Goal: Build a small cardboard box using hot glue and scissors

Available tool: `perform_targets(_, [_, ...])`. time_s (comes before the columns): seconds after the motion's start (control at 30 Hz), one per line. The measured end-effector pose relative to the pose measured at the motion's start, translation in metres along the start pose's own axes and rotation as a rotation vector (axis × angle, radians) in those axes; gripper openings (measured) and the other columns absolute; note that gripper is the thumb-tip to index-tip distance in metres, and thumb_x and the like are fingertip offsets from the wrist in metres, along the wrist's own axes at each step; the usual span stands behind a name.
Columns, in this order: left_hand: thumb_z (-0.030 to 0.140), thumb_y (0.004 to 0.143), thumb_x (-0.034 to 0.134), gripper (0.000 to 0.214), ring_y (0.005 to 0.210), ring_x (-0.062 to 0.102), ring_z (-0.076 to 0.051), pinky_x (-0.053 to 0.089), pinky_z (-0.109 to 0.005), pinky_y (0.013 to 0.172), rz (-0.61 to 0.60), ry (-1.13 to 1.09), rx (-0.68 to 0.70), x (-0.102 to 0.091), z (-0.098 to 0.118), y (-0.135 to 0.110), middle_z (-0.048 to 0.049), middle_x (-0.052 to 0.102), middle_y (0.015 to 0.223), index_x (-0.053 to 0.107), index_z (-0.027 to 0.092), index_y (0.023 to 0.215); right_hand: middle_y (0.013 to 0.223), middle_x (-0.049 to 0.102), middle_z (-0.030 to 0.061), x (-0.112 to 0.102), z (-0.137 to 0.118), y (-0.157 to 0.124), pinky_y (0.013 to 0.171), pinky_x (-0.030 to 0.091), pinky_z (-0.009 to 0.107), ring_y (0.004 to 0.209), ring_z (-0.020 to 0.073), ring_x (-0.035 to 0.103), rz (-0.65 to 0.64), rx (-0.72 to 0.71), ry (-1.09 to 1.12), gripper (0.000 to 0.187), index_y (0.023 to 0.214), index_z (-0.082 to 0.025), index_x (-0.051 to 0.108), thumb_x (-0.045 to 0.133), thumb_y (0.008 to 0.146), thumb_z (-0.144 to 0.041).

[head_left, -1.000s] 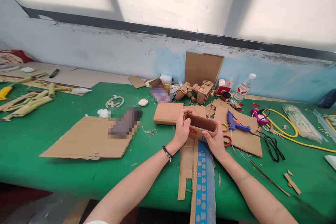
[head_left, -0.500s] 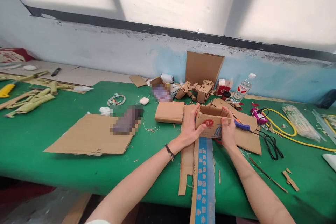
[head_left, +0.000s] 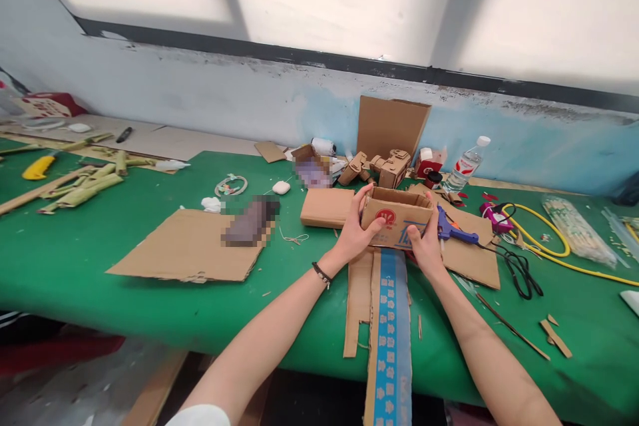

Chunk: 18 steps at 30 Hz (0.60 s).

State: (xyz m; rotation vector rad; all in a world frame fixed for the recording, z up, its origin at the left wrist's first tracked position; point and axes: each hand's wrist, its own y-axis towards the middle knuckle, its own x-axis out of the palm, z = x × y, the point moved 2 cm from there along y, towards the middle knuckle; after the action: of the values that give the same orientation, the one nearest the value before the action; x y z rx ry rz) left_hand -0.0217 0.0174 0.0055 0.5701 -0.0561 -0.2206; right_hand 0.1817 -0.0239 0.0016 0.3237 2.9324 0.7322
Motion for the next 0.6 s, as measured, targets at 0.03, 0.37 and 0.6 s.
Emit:
perform_targets(0.03, [0.069, 0.102, 0.079, 0.097, 0.153, 0.066, -0.035, 0.056, -0.053, 0.13, 0.006, 0.002, 0.005, 0.0, 0.002, 0.001, -0.0176, 0.052, 0.179, 0.035, 0.031, 0.179, 0.182, 0.051, 0.0159, 0.0, 0.001, 0.0, 0.137, 0.05, 0.053, 0.165, 0.0334, 0.058, -0.024, 0.005, -0.003, 0.12, 0.183, -0.031, 0.03, 0.077, 0.09, -0.091])
perform_targets(0.37, [0.074, 0.101, 0.077, 0.098, 0.135, 0.075, -0.032, 0.063, -0.049, 0.118, 0.021, 0.079, 0.056, 0.001, 0.016, 0.003, -0.0184, 0.068, 0.155, 0.034, 0.026, 0.175, 0.171, 0.061, 0.0181, -0.004, -0.002, 0.005, 0.118, 0.067, 0.052, 0.144, 0.0359, 0.074, 0.031, -0.052, 0.064, 0.13, 0.183, -0.034, 0.024, 0.097, 0.082, -0.069])
perform_targets(0.6, [0.069, 0.1, 0.08, 0.093, 0.136, 0.075, -0.032, 0.064, -0.047, 0.117, 0.027, 0.049, 0.065, 0.0, 0.015, 0.002, -0.0179, 0.064, 0.162, 0.039, 0.027, 0.171, 0.178, 0.051, 0.0156, -0.005, 0.006, 0.003, 0.125, 0.062, 0.055, 0.148, 0.0348, 0.071, 0.123, -0.105, 0.009, 0.119, 0.176, -0.036, 0.035, 0.099, 0.08, -0.065])
